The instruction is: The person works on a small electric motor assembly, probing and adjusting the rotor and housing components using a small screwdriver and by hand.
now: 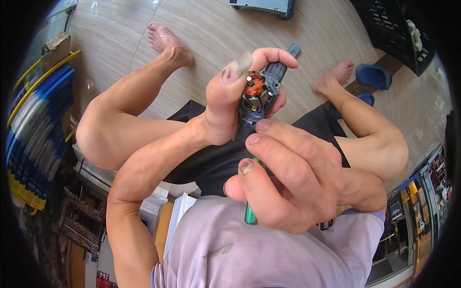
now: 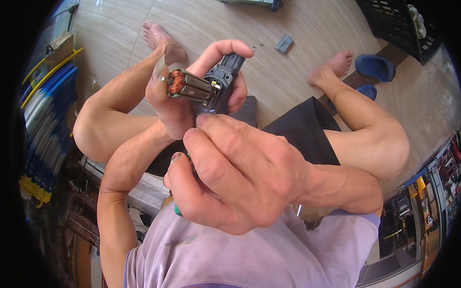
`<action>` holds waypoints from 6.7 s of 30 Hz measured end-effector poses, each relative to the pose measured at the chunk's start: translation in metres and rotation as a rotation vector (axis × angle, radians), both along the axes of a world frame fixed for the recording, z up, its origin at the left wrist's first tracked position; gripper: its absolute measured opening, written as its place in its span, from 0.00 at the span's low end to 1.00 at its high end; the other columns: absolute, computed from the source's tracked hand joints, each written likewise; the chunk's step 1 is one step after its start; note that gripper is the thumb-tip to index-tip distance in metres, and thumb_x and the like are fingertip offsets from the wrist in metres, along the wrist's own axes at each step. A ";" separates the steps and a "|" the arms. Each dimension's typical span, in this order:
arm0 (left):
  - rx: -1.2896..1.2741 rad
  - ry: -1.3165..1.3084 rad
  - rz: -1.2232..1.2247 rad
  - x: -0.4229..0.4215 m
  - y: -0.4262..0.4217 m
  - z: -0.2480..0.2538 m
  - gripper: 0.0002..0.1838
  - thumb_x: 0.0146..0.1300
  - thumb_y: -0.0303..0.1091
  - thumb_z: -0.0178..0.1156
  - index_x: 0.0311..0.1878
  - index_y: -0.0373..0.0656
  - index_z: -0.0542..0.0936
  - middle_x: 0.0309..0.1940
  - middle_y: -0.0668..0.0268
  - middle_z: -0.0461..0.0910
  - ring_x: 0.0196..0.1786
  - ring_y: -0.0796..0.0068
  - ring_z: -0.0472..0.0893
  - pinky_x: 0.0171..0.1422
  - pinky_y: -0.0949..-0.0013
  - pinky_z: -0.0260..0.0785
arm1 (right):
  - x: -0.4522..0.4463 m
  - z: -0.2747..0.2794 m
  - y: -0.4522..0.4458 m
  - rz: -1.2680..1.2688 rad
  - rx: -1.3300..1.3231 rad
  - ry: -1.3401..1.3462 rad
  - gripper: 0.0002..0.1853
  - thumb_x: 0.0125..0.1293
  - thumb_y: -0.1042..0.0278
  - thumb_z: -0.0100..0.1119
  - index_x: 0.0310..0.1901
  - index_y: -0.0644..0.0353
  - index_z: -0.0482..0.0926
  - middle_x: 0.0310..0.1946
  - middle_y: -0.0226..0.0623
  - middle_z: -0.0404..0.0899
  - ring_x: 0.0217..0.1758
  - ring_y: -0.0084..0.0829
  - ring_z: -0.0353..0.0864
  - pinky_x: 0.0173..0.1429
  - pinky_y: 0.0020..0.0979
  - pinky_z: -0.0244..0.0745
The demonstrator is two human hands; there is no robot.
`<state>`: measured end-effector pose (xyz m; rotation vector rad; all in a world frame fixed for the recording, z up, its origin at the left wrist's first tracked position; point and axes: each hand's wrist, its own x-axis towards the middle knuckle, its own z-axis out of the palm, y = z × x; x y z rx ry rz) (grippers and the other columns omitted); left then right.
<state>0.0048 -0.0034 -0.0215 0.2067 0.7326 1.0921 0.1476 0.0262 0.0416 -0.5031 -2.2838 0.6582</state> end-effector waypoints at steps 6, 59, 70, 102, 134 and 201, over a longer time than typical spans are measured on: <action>-0.005 0.009 -0.006 0.000 -0.001 0.001 0.46 0.58 0.73 0.52 0.64 0.38 0.69 0.28 0.65 0.78 0.28 0.82 0.74 0.31 0.79 0.64 | -0.001 0.001 0.001 0.009 0.001 -0.016 0.13 0.72 0.61 0.63 0.38 0.63 0.75 0.34 0.48 0.81 0.34 0.41 0.86 0.33 0.32 0.87; -0.054 0.045 0.021 0.007 -0.003 0.003 0.40 0.64 0.66 0.48 0.61 0.35 0.73 0.26 0.64 0.76 0.26 0.80 0.75 0.27 0.78 0.62 | -0.006 -0.006 -0.006 -0.062 0.143 -0.085 0.11 0.66 0.65 0.62 0.36 0.62 0.73 0.28 0.46 0.81 0.31 0.39 0.87 0.29 0.32 0.86; -0.056 0.047 -0.010 0.009 -0.002 -0.002 0.40 0.63 0.67 0.51 0.62 0.36 0.72 0.26 0.64 0.77 0.26 0.82 0.73 0.27 0.78 0.62 | -0.007 -0.011 -0.013 -0.054 0.203 -0.146 0.12 0.69 0.64 0.61 0.36 0.64 0.72 0.27 0.49 0.80 0.31 0.42 0.87 0.29 0.34 0.87; -0.158 0.011 -0.052 0.002 -0.003 0.005 0.40 0.62 0.74 0.47 0.53 0.42 0.76 0.30 0.70 0.74 0.29 0.81 0.70 0.32 0.77 0.61 | 0.008 0.005 0.024 0.118 -0.058 0.010 0.15 0.66 0.70 0.69 0.45 0.74 0.77 0.35 0.49 0.85 0.35 0.43 0.87 0.36 0.33 0.83; 0.108 0.006 -0.166 -0.007 -0.004 0.019 0.46 0.66 0.75 0.38 0.66 0.40 0.70 0.26 0.60 0.77 0.25 0.75 0.73 0.30 0.73 0.64 | 0.017 -0.005 0.075 -0.161 -1.398 0.292 0.17 0.76 0.56 0.58 0.43 0.67 0.79 0.33 0.42 0.83 0.30 0.30 0.87 0.34 0.31 0.89; 0.197 -0.253 -0.271 -0.003 -0.011 0.008 0.37 0.68 0.68 0.43 0.50 0.37 0.72 0.36 0.61 0.75 0.28 0.76 0.74 0.28 0.75 0.65 | 0.021 0.014 0.048 0.084 -0.996 0.128 0.16 0.80 0.58 0.49 0.49 0.66 0.71 0.34 0.50 0.80 0.31 0.36 0.83 0.33 0.33 0.84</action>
